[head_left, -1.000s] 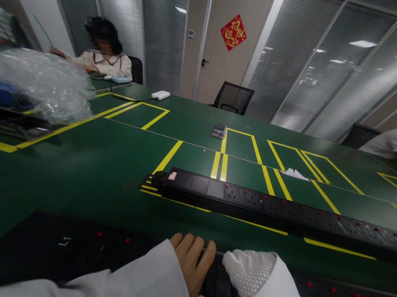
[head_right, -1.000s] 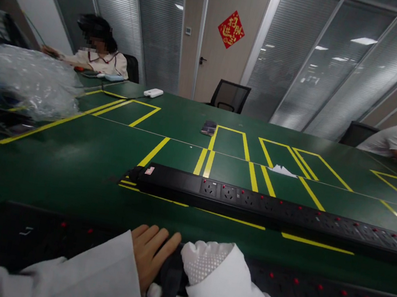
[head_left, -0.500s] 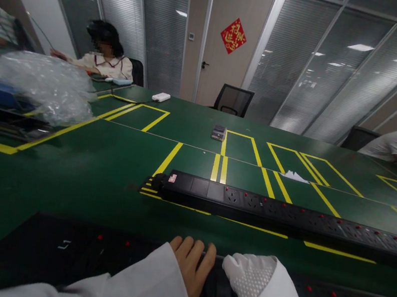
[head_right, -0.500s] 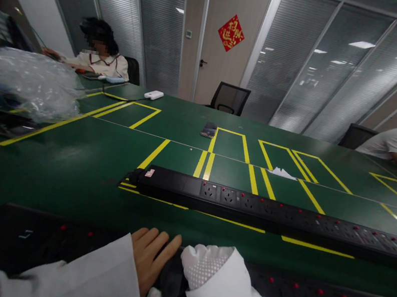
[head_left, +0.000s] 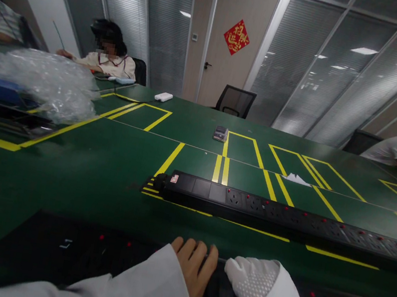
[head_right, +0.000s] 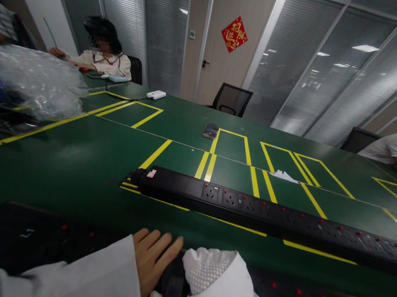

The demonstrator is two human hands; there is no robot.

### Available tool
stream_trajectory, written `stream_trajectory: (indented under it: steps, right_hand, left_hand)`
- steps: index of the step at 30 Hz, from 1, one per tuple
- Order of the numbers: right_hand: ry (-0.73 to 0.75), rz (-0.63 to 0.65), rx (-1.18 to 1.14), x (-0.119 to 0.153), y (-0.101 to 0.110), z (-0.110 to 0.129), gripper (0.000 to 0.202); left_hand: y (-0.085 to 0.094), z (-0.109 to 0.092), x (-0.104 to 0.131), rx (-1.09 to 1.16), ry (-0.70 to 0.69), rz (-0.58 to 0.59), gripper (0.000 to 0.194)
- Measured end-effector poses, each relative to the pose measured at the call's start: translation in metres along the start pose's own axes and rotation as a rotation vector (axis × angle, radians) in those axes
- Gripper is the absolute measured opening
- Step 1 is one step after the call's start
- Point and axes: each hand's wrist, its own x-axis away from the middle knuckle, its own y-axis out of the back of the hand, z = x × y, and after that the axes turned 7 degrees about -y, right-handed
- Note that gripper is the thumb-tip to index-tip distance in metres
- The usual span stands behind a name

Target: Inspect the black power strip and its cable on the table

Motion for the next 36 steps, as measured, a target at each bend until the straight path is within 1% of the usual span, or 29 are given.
stream_trajectory:
  steps: [4, 8, 11, 16, 21, 23, 26, 30, 33, 36]
  right_hand:
    - [0.050, 0.098, -0.062, -0.005, 0.006, -0.005, 0.012]
    - [0.042, 0.201, -0.072, -0.007, 0.011, -0.004, 0.013]
    - [0.027, 0.185, -0.069, -0.006, 0.010, -0.003, 0.010]
    - [0.027, 0.126, -0.065, -0.004, 0.006, -0.004, 0.016]
    - [0.039, 0.171, -0.085, -0.004, 0.009, -0.005, 0.011]
    - [0.025, 0.164, -0.086, -0.005, 0.010, -0.004, 0.012]
    - [0.000, 0.166, -0.075, -0.006, 0.011, -0.003, 0.013]
    - [0.007, 0.217, -0.085, -0.007, 0.012, -0.003, 0.010]
    - [-0.004, 0.228, -0.084, -0.007, 0.014, -0.003, 0.010]
    - [0.014, 0.280, -0.092, -0.008, 0.017, -0.005, 0.007]
  left_hand:
    - [0.006, 0.000, -0.002, 0.017, -0.008, 0.099, 0.026]
    - [0.007, 0.000, -0.002, 0.015, -0.009, 0.105, 0.033]
    - [0.006, 0.000, -0.002, 0.024, -0.012, 0.092, 0.032]
    - [0.003, -0.001, 0.000, 0.037, 0.001, 0.055, 0.033]
    - [-0.002, -0.002, 0.000, 0.051, 0.013, 0.001, 0.029]
    - [-0.003, -0.002, 0.000, 0.045, 0.018, -0.009, 0.029]
    - [0.000, -0.002, 0.000, 0.033, 0.008, 0.017, 0.029]
    - [0.005, -0.001, -0.002, 0.046, -0.002, 0.074, 0.029]
    - [0.007, -0.001, -0.002, 0.042, 0.002, 0.090, 0.029]
    - [0.008, 0.000, -0.002, 0.044, -0.008, 0.113, 0.028]
